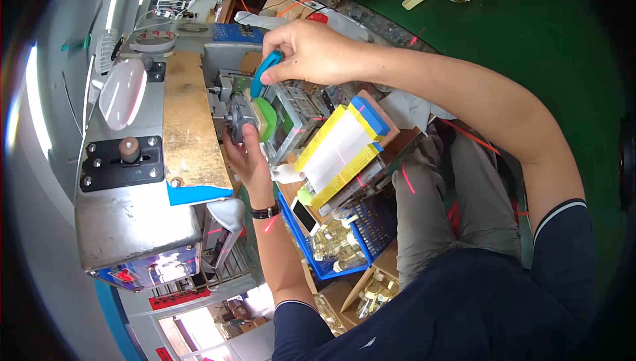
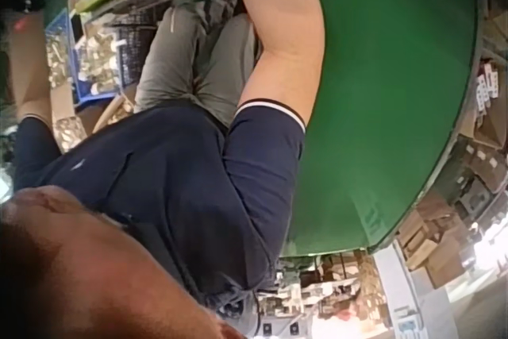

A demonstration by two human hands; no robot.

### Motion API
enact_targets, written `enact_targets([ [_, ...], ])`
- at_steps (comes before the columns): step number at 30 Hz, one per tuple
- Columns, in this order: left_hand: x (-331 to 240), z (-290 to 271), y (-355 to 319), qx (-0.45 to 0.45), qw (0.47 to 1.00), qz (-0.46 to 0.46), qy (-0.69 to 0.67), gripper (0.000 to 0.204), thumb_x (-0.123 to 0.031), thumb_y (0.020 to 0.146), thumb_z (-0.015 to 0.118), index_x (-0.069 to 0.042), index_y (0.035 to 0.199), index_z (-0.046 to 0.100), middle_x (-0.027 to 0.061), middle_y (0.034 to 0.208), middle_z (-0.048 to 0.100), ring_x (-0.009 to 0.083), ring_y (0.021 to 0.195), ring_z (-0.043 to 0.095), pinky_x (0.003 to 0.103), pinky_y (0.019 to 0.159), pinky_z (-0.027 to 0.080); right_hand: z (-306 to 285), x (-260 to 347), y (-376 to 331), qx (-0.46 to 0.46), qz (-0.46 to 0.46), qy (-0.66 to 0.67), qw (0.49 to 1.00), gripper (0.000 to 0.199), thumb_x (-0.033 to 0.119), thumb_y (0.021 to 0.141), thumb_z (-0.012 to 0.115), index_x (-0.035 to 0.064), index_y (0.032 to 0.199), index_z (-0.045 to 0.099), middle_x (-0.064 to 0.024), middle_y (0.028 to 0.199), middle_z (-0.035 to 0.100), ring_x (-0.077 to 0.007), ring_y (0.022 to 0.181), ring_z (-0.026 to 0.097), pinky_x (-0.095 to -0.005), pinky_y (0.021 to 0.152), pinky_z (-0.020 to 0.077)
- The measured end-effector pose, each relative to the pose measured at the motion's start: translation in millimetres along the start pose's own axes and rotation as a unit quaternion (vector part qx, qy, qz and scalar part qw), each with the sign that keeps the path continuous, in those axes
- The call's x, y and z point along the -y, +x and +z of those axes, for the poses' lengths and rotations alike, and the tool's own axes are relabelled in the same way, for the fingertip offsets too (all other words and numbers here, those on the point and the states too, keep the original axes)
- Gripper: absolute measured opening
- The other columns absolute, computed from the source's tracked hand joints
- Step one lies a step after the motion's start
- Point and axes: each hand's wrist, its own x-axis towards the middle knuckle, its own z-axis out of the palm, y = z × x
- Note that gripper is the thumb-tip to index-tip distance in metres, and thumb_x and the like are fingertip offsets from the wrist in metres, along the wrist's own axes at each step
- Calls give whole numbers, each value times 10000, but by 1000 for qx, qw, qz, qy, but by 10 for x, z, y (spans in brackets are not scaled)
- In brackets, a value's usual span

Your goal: Labeling bottles by manually applying tape and placing them into a processing machine.

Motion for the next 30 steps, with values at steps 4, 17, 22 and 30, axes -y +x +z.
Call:
enact_targets([
  [4,20,92,2,-34,998,-45,-17,630,-514,1122,540,44,1409,594,181,1357,677,265,1160,637,358,1026,480,24,-37,68,-12,-51,-46,998,170,134,966,788,41,1100,740,-31,873,741,-113,677,596,-267,618,457],
  [17,44,118,87,-55,998,-7,30,621,-542,1106,532,45,1279,635,199,1133,728,280,954,657,377,877,514,112,-242,183,63,-51,62,995,128,117,975,768,56,1087,753,-13,901,710,-99,664,531,-285,619,428],
  [22,21,109,103,-45,999,10,24,600,-542,1107,531,32,1245,638,170,1088,722,260,912,637,369,847,506,127,-241,187,71,-53,72,994,177,157,958,777,63,1108,768,-51,817,681,-173,683,559,-340,657,460],
  [30,11,102,103,-41,998,18,45,611,-554,1108,527,30,1247,638,166,1091,723,256,917,638,365,861,505,82,-230,224,70,-111,10,991,147,143,968,769,61,1090,772,-30,934,725,-164,717,574,-333,674,463],
])
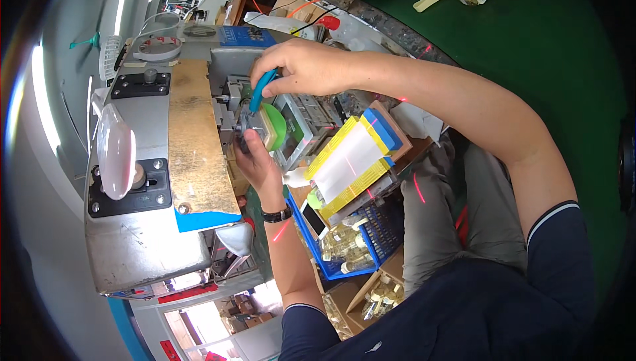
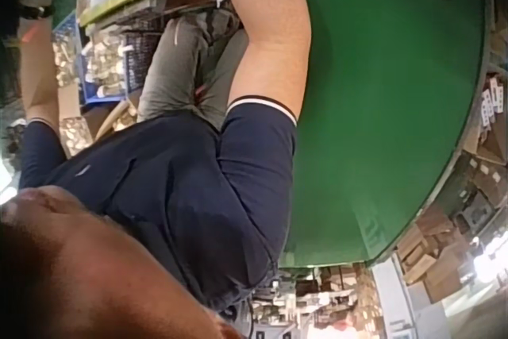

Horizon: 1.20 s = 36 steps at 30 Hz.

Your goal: Labeling bottles by manually applying tape and placing them into a processing machine.

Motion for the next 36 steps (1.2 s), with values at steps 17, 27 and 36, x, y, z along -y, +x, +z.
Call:
enact_targets([
  [17,-28,40,-16,-10,1000,-24,-12,618,-560,1125,493,34,1195,648,159,1140,702,241,972,601,361,903,473,96,-87,45,0,-94,-116,989,165,164,1025,682,79,1157,735,-82,1155,756,-331,1011,699,-464,914,550],
  [27,-54,37,-26,-11,1000,-20,-5,611,-564,1122,499,26,1182,642,149,1124,698,238,954,590,358,896,473,203,-54,106,-2,-49,-136,989,205,222,1045,648,80,1177,713,-142,1128,756,-377,977,706,-494,888,568],
  [36,-88,49,-31,-14,1000,-20,2,634,-582,1118,495,29,1201,645,159,1137,704,251,970,605,366,902,478,200,58,104,-1,-16,-161,987,205,233,1052,640,78,1172,700,-154,1064,736,-403,906,703,-504,836,577],
])
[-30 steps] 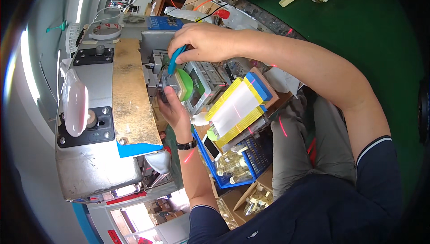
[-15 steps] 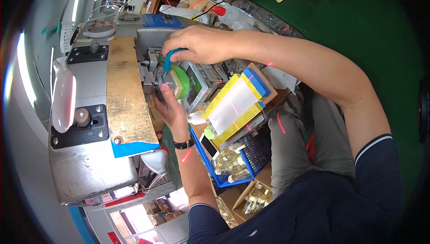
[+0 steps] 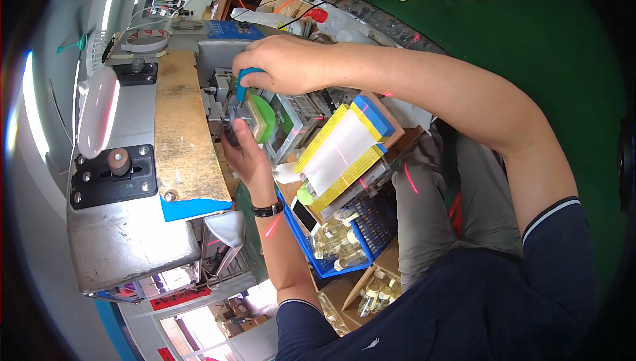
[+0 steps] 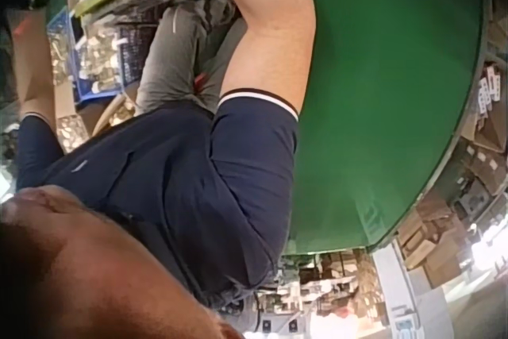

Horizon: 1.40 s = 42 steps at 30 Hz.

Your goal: Labeling bottles by manually applying tape and placing them into a processing machine.

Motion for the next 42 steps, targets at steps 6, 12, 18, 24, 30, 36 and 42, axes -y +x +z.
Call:
enact_targets([
  [6,0,-12,-10,4,1000,-5,10,662,-596,1112,498,35,1240,650,180,1173,712,274,1007,634,380,920,489,-9,-61,-35,-16,-71,-61,995,197,247,1056,648,112,1196,684,-139,1059,678,-392,858,697,-492,795,576],
  [12,-11,-45,6,19,1000,-4,-1,674,-569,1104,540,69,1307,607,245,1181,717,337,1004,683,406,909,533,47,-103,-102,-32,-97,-86,991,192,243,1060,652,147,1227,662,-122,1115,613,-368,833,693,-477,772,576],
  [18,3,-23,-6,15,1000,-6,-15,675,-559,1104,548,81,1313,602,250,1180,714,337,1003,678,409,910,534,95,-149,-105,-36,-105,-27,993,165,216,1057,656,143,1205,656,-120,1113,588,-363,827,682,-475,763,573],
  [24,26,21,25,-9,1000,-8,18,687,-592,1105,508,56,1275,657,215,1209,723,309,1046,657,390,932,508,222,-126,-125,-93,-103,-31,990,143,187,1043,667,133,1175,653,-126,1079,576,-372,829,663,-480,759,567],
  [30,47,15,17,-6,1000,4,5,676,-582,1104,519,58,1272,656,223,1212,721,311,1047,661,394,930,514,298,-15,-176,-121,-65,-10,990,151,181,1028,682,116,1161,653,-141,1058,571,-386,863,660,-487,772,564],
  [36,74,16,30,-2,1000,11,-3,676,-582,1100,531,57,1287,648,231,1234,713,311,1059,665,394,942,518,267,81,-168,-99,0,-19,995,181,190,1021,688,99,1174,660,-159,1065,587,-402,909,668,-499,808,562],
  [42,120,-57,38,27,999,19,-16,684,-592,1092,545,49,1312,642,218,1258,710,306,1081,670,389,956,519,185,147,-115,-64,48,-7,997,148,173,1038,658,84,1157,666,-151,1130,655,-381,932,670,-492,867,553],
])
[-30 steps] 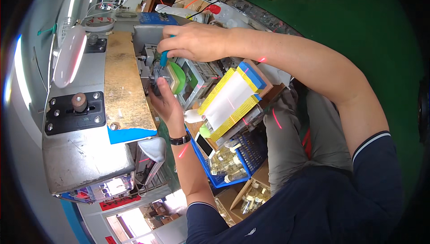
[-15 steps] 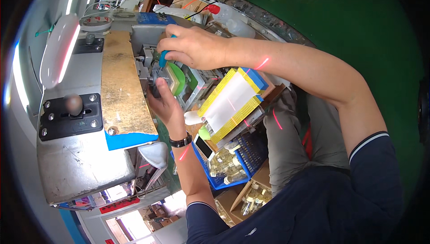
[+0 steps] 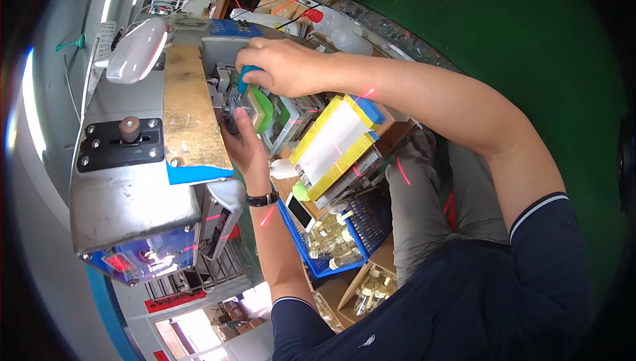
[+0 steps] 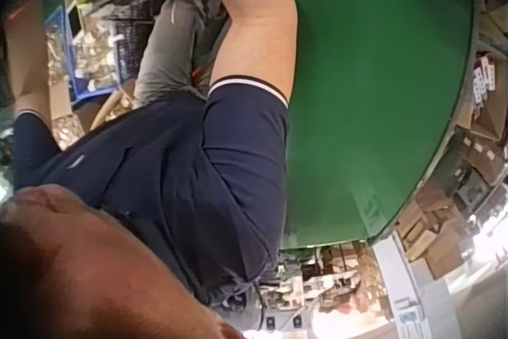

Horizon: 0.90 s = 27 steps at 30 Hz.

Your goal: Labeling bottles by manually applying tape and placing them into a processing machine.

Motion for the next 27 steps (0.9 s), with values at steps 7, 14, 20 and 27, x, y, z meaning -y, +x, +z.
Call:
enact_targets([
  [7,-27,-98,-26,16,999,-35,-10,644,-560,1088,572,38,1317,641,191,1253,717,277,1081,669,363,959,517,-183,-38,74,60,-9,33,998,168,181,1039,646,79,1166,687,-147,1149,711,-375,997,677,-490,907,546],
  [14,-86,-84,-6,39,997,-56,-41,527,-457,1099,599,28,1298,650,155,1212,729,239,1055,663,332,956,502,-224,-88,113,86,-34,24,995,173,176,1038,633,72,1147,719,-123,1140,744,-352,1025,686,-486,919,551],
  [20,-155,-94,-27,39,997,-52,-50,501,-442,1094,602,26,1259,670,143,1192,735,214,1035,651,320,940,495,-207,-34,79,63,-22,2,998,172,173,1038,625,65,1125,726,-124,1104,753,-354,1009,694,-487,916,560],
  [27,-157,-35,-33,23,997,-45,-66,507,-447,1092,608,29,1256,668,134,1185,733,203,1030,648,314,933,493,-188,-23,80,68,-20,-12,997,177,176,1036,628,62,1126,728,-123,1096,764,-355,986,704,-491,907,565],
])
